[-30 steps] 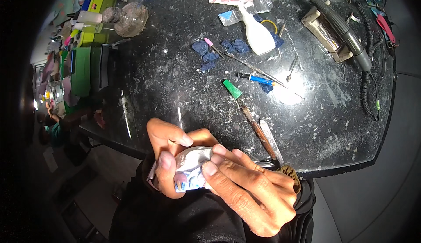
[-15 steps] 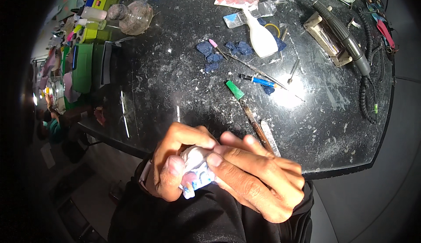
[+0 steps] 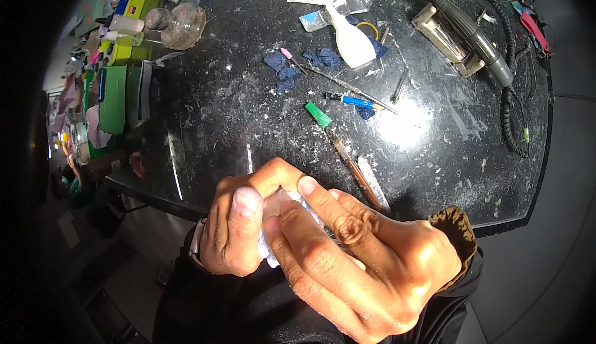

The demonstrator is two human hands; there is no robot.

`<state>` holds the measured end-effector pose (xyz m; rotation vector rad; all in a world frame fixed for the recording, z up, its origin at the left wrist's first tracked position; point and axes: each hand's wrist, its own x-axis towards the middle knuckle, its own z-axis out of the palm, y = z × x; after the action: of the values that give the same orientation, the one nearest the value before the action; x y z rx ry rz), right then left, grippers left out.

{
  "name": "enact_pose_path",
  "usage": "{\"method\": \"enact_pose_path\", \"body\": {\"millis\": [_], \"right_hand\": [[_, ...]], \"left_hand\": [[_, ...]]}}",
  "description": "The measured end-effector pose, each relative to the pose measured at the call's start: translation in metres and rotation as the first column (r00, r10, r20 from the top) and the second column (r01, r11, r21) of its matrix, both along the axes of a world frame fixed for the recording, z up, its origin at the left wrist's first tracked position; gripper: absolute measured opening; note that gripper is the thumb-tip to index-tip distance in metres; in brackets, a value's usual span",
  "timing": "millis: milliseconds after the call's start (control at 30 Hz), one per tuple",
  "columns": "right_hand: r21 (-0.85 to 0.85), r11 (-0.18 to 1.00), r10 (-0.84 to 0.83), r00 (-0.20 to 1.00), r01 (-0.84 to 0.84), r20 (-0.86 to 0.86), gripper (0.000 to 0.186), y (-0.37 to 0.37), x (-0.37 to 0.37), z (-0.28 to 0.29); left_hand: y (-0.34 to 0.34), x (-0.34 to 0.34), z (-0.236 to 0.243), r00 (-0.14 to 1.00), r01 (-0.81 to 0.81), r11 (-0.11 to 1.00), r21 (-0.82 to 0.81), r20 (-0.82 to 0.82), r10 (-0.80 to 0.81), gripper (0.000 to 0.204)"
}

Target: The person removes a denture from a dental cast model, shapes the denture with a rotary hand tool, and fits it back onto the model while continuing to trim it.

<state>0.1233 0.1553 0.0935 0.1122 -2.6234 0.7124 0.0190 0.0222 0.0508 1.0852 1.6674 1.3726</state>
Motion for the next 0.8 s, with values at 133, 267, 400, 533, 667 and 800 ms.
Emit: {"method": "enact_pose_path", "body": {"millis": [133, 267, 400, 533, 667, 800], "right_hand": [[0.110, 0.993, 0.054, 0.995, -0.045, -0.084, 0.018, 0.003, 0.002, -0.008], [0.078, 0.997, 0.029, 0.997, -0.023, -0.074, 0.016, 0.002, 0.003, -0.008], [0.079, 0.997, 0.028, 0.994, -0.020, -0.110, 0.015, 0.003, 0.003, -0.010], [0.072, 0.993, 0.106, 0.978, -0.094, -0.178, 0.014, 0.012, -0.002, -0.020], [-0.002, 0.978, 0.203, 0.955, -0.209, -0.216, 0.016, 0.020, -0.013, -0.024], [-0.053, 0.972, 0.225, 0.972, -0.228, -0.066, 0.020, 0.021, -0.013, -0.022]], "left_hand": [[-0.001, 0.003, -0.004, 0.985, -0.063, 0.995, 0.077, -0.157, 0.074, 0.025], [0.003, 0.009, -0.009, 0.905, -0.117, 0.980, 0.164, -0.388, 0.173, 0.023], [-0.001, 0.002, -0.006, 0.965, -0.063, 0.992, 0.111, -0.247, 0.089, 0.021], [-0.002, 0.002, -0.002, 0.997, -0.030, 0.999, 0.040, -0.072, 0.033, 0.020], [0.001, 0.004, -0.008, 0.916, -0.100, 0.994, 0.038, -0.387, 0.107, 0.019], [0.005, 0.000, -0.003, 1.000, -0.006, 0.996, -0.089, -0.008, 0.006, 0.018]]}}
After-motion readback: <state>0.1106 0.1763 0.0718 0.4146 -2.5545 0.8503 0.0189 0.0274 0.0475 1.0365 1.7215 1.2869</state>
